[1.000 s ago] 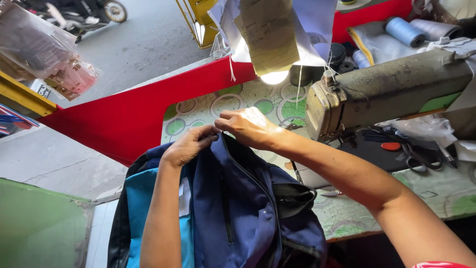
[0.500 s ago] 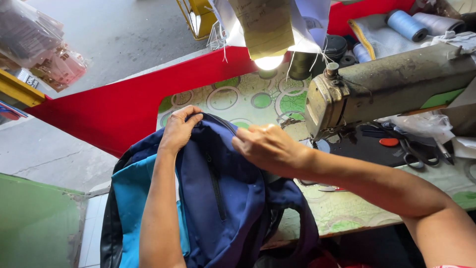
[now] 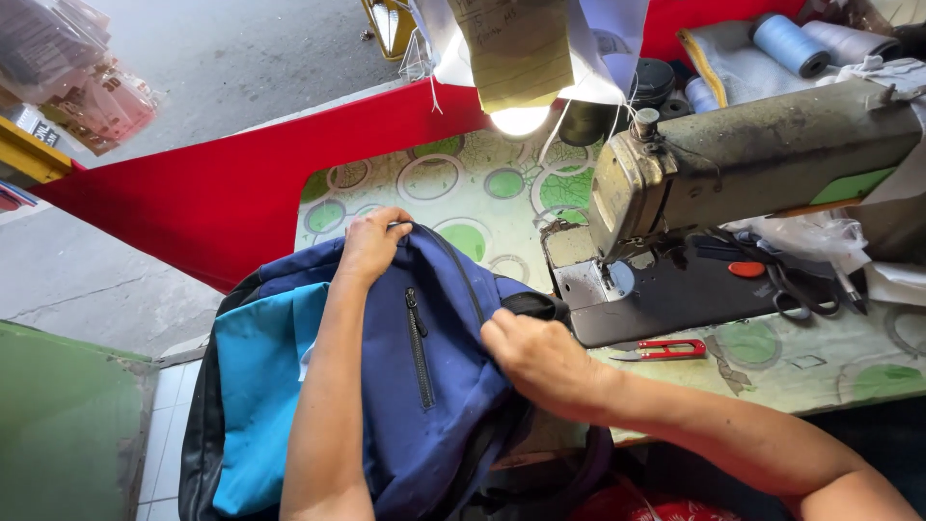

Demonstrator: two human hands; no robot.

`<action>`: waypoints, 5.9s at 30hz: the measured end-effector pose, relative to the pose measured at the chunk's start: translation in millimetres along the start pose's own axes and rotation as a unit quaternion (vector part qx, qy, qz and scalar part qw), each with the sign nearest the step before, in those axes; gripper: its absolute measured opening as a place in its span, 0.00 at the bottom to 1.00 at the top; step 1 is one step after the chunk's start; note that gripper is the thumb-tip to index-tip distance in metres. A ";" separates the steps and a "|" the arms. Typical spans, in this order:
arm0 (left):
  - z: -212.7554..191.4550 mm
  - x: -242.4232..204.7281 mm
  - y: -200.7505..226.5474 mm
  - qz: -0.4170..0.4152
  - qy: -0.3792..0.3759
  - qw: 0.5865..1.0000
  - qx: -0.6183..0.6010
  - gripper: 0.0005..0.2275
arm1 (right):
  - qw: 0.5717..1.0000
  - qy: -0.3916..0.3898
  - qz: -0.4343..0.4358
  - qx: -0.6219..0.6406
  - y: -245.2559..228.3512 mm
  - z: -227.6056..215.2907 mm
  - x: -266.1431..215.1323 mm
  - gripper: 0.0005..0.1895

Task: The person uses a sewing machine to stitch pieces of a blue and black backpack together, manipulating the fabric and using small shears to trim excess thread. They fold and align the fabric under the needle, operate the machine, and subsequently unzip and zip various compartments to check the construction.

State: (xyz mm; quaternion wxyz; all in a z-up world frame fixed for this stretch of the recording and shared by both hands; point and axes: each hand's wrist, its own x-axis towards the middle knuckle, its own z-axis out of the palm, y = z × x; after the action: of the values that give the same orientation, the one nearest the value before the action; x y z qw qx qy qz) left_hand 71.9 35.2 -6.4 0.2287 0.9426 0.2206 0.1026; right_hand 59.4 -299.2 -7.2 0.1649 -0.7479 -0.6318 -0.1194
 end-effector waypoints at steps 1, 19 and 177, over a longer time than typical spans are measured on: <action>-7.8 -10.3 14.2 0.000 0.000 1.000 0.000 0.06 | 1.000 0.000 0.000 0.001 8.9 3.2 -0.8 0.08; -18.5 -251.0 121.0 0.056 -0.155 0.986 -0.009 0.15 | 0.985 -0.120 0.086 0.091 22.2 17.4 -10.1 0.08; 38.0 -314.1 163.1 0.145 0.262 0.939 0.172 0.02 | 0.932 -0.003 -0.010 0.363 16.8 -9.0 -20.6 0.04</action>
State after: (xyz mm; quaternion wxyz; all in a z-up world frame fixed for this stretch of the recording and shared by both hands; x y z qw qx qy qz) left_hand -133.7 -255.0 9.0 -0.0198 0.9290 0.1479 0.3387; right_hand 72.6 -324.0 -8.6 0.4220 -0.6312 -0.6399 0.1185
